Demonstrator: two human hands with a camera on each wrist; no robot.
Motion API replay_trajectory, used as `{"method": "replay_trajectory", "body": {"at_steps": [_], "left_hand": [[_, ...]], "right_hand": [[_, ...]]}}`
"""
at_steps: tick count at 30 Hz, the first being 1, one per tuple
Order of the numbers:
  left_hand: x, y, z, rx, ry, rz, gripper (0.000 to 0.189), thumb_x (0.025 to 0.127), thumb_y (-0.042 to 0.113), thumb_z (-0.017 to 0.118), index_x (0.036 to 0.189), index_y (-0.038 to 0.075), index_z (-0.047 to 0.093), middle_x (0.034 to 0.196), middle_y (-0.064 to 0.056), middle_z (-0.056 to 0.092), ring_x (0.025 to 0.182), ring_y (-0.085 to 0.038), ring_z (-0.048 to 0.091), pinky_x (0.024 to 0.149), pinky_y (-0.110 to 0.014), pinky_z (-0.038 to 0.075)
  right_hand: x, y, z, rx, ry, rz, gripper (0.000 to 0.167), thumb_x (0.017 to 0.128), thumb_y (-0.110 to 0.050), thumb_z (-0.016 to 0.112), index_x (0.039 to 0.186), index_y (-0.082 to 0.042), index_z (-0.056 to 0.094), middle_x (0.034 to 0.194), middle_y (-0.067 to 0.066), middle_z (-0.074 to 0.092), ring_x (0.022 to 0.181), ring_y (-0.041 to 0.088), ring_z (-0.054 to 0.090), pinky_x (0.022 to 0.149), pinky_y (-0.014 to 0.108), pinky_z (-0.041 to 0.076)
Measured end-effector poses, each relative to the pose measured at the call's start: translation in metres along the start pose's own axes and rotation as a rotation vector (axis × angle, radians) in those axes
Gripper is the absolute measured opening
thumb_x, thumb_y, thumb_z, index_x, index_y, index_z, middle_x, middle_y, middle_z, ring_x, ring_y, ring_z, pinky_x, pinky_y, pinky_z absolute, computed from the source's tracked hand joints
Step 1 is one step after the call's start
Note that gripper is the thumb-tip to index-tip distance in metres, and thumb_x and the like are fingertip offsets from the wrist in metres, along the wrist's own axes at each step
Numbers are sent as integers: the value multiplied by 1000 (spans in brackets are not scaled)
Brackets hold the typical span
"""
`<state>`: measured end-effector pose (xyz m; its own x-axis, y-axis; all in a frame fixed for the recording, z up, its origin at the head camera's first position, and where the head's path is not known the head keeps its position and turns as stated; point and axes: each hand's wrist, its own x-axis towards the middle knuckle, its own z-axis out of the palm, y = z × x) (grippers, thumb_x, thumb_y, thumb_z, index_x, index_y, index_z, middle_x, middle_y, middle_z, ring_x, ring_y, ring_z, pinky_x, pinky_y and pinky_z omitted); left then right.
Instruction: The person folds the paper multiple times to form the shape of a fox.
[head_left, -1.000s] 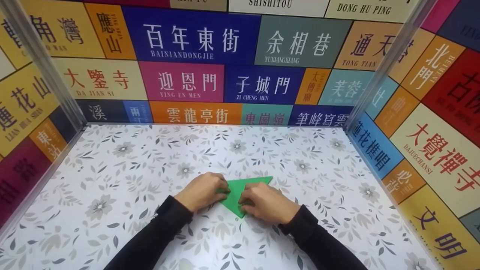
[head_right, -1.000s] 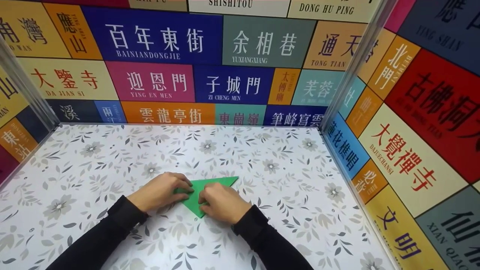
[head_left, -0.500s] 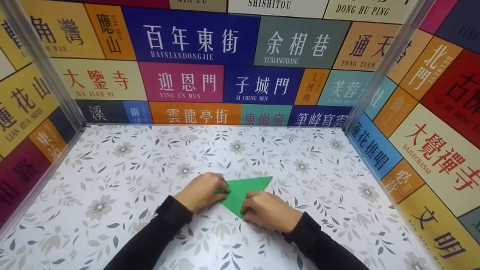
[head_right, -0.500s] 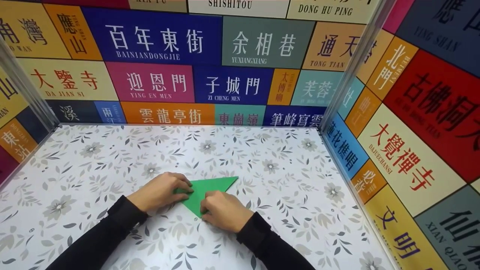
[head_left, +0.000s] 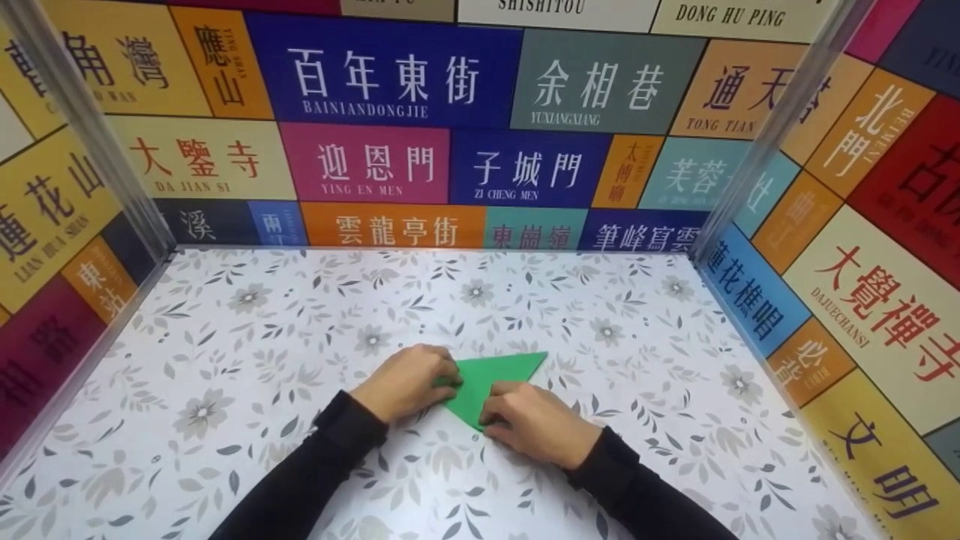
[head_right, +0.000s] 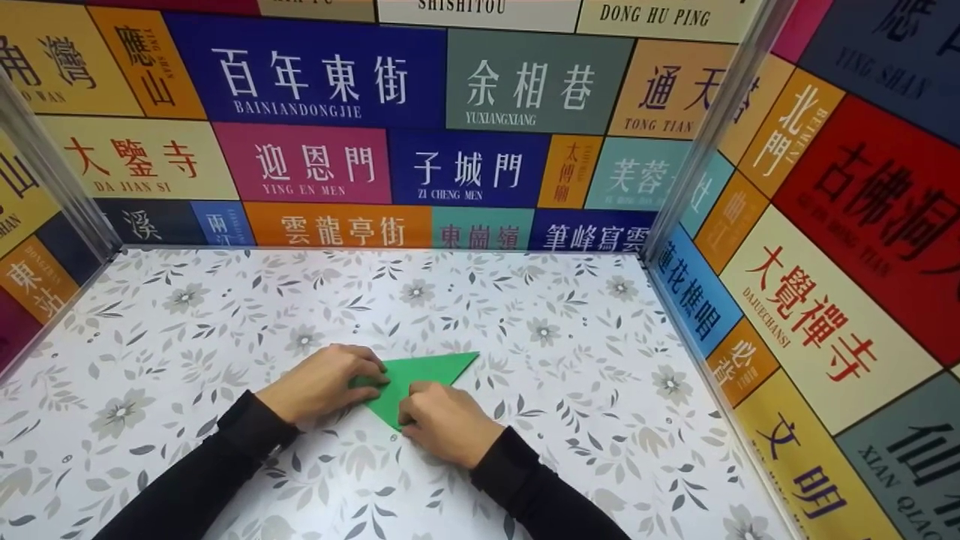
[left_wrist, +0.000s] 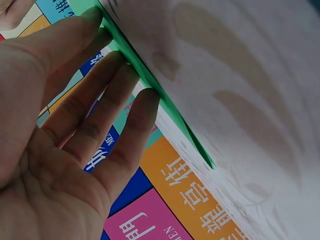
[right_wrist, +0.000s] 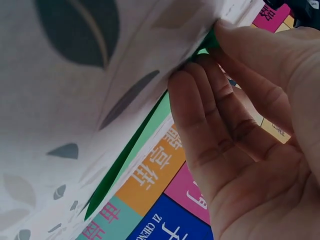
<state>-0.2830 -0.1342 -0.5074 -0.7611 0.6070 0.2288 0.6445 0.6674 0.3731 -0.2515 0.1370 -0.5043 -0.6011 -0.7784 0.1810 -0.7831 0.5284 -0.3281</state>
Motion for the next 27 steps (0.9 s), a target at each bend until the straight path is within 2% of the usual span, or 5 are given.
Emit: {"method": "replay_trajectory", "body": {"at_steps": [10,17,27], "left_hand": [[-1,-1,0,52,18,26,10,96,12,94,104,13,90,105,-3,83,96,-24,82,93,-44,69],[-1,-1,0,41,17,14,11,95,12,94,106,12,90,105,-4,84,96,-26,82,95,-45,69],[0,-1,1,36,14,8,14,95,13,95,109,11,91,106,-5,85,97,-26,83,97,-45,70]], "right_hand": [[3,-1,3,-25,16,15,5,102,-13,89,104,-15,85,102,0,74,89,10,70,79,28,63],[3,-1,5,-67,25,-14,6,103,-14,88,103,-15,82,102,0,72,91,12,71,80,30,64],[5,1,2,42,86,-19,5,103,-8,87,108,-10,84,105,4,80,97,17,78,89,32,69]]}}
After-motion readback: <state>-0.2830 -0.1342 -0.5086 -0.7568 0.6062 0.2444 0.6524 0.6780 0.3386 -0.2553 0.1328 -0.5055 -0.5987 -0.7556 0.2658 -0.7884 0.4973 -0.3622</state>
